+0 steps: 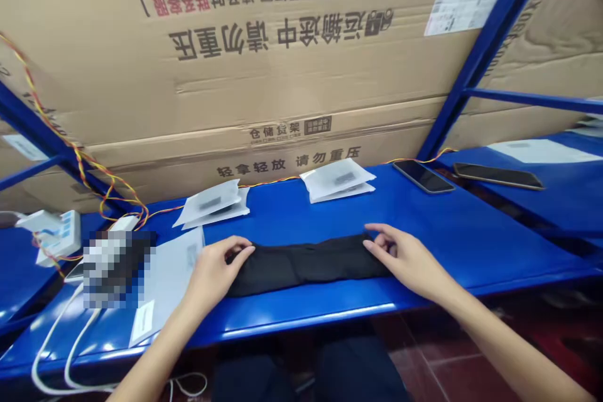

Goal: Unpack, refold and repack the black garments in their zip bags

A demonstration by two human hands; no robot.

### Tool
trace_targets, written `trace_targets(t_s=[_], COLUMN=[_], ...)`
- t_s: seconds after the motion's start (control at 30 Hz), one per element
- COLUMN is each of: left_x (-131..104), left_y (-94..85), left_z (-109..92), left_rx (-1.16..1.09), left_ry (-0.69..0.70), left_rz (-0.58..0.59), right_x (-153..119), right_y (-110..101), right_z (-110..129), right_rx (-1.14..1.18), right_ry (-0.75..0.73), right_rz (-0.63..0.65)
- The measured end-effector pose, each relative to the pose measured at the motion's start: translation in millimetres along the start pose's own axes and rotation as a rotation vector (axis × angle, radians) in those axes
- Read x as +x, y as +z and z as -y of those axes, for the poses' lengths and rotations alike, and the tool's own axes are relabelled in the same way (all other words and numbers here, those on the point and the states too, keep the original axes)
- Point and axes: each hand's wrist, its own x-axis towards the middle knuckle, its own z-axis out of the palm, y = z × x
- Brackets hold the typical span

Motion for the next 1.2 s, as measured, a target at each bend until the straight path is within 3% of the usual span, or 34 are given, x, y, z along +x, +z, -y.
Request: trace_targets(t_s=[0.07, 0.13, 0.2, 0.27, 0.37, 0.5, 0.63, 0.73, 0.87, 0.97, 1.07, 1.2], left_x=[4, 1, -6, -11, -16, -21, -31, -39, -49, -54, -54, -53], left_y=[5.9, 12.6, 21.7, 34.6, 57.4, 73.8, 66.1, 56.7, 50.6, 49.6, 50.6, 53.9], left_z=[5, 1, -14, -33, -56, -62, -58, -61, -69, -75, -75, -67], left_rx=[0.112, 0.181, 0.192, 0.187, 0.207, 0.235, 0.213, 0.203, 0.198, 0.152, 0.109, 0.136], left_ry=[0.081, 0.181, 0.278, 0.382, 0.529, 0.529, 0.512, 0.525, 0.557, 0.583, 0.594, 0.578], left_rz=[0.023, -0.042, -0.114, -0.109, 0.076, 0.258, 0.288, 0.289, 0.254, 0.201, 0.151, 0.095], right_x=[5, 5, 3, 2, 4, 6, 13, 30, 58, 68, 57, 18], right_y=[5, 10, 15, 23, 34, 36, 21, 0, -36, -53, -37, 25], right_z=[-4, -4, 0, 5, 10, 9, 3, -1, 0, 16, 46, 89], right_rx=[-0.087, -0.159, -0.223, -0.309, -0.449, -0.450, -0.192, -0.089, -0.257, -0.427, -0.515, -0.621], right_ry=[-0.029, -0.075, -0.109, -0.135, -0.178, -0.179, -0.046, -0.038, -0.004, 0.010, -0.018, -0.128], right_rz=[-0.016, -0.068, -0.104, -0.126, -0.158, -0.164, -0.069, -0.019, 0.023, -0.026, -0.096, -0.095])
